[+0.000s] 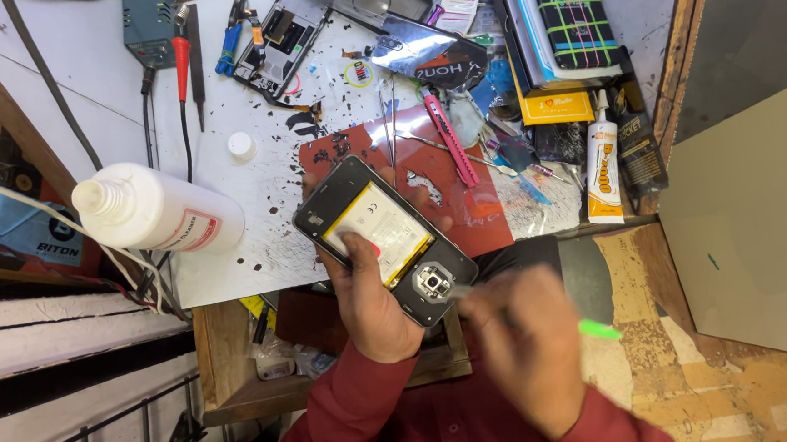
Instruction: The person removes the back cover of a mobile phone, cleans the internal area with a swab, and uses tweezers to manipulate small components on the desk.
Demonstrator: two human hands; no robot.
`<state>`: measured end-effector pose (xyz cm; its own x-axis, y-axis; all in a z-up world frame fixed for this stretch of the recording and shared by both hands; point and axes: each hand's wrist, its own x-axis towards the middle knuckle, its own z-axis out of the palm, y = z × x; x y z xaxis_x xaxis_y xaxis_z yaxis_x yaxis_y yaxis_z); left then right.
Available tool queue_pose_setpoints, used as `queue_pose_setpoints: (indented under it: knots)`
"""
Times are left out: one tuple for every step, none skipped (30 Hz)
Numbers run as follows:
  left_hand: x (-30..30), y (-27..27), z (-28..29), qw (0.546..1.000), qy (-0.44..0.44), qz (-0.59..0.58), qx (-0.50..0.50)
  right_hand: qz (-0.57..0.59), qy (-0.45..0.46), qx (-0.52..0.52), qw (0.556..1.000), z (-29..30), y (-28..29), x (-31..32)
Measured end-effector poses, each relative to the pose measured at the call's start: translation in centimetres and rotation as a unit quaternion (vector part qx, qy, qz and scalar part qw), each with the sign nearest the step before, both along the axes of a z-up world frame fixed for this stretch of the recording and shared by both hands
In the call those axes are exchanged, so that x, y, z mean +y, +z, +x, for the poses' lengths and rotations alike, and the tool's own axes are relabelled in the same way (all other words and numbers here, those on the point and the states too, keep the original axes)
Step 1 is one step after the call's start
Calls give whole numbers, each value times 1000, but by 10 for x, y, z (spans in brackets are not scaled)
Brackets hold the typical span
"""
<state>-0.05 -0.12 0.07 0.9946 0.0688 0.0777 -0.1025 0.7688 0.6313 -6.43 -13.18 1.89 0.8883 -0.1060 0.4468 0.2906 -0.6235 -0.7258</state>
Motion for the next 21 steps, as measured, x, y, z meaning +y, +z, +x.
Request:
queue_pose_setpoints:
  knots:
    - [-1, 1, -1, 1000, 10, 1, -5, -1, 0, 1, 1000, 2, 0, -4]
    - [-1, 2, 0, 1000, 10, 0, -6, 0, -24, 3, 1000, 5, -1, -8]
    - [0, 3, 0, 1000, 12, -2, 0, 0, -49, 5, 999, 7, 0, -11]
    - [0, 5, 1, 1000, 12, -3, 5, -1, -50, 4, 999, 4, 0, -7]
    - [-1, 5, 2, 1000, 11, -4, 5, 17, -1, 15, 1000, -3, 1, 1]
    - [-1, 5, 5, 1000, 7, -14, 8, 34, 47, 26, 998, -6, 2, 5]
    - [-1, 5, 7, 1000, 2, -24, 11, 33, 46, 25, 998, 0, 0, 1]
    - [1, 4, 5, 1000, 3, -24, 16, 14, 9, 12, 1000, 6, -2, -6]
    - [2, 4, 4, 1000, 2, -20, 17, -5, -28, 0, 1000, 7, -2, -10]
    - [4, 4, 6, 1000, 2, -17, 10, -4, -27, -2, 1000, 8, -2, -10]
    - [3, 5, 6, 1000, 3, -17, 9, -16, -30, -4, 999, 9, -2, -10]
    - [2, 6, 8, 1000, 5, -18, 12, -28, -34, -8, 999, 10, -2, -10]
    - [1, 6, 10, 1000, 8, -19, 15, -27, -34, -11, 999, 5, -1, -2]
    - [0, 7, 11, 1000, 6, -21, 14, -1, 36, 10, 999, -5, 0, 10]
    - [1, 7, 12, 999, 6, -25, 23, 24, 106, 31, 994, -11, 0, 16]
    - [2, 8, 14, 999, 7, -29, 33, 24, 106, 31, 994, -11, 0, 13]
    - [3, 8, 16, 999, 7, -29, 33, 77, 105, 33, 991, -11, 0, 9]
    - [6, 8, 17, 999, 7, -22, 33, 131, 109, 37, 985, -13, 1, 5]
    - [9, 8, 17, 999, 7, -16, 34, 133, 113, 40, 984, -13, 3, 0]
    - [9, 7, 18, 999, 11, -15, 34, 117, 64, 46, 990, -10, 4, -7]
    - [7, 6, 18, 999, 16, -16, 22, 100, 14, 53, 994, -9, 6, -10]
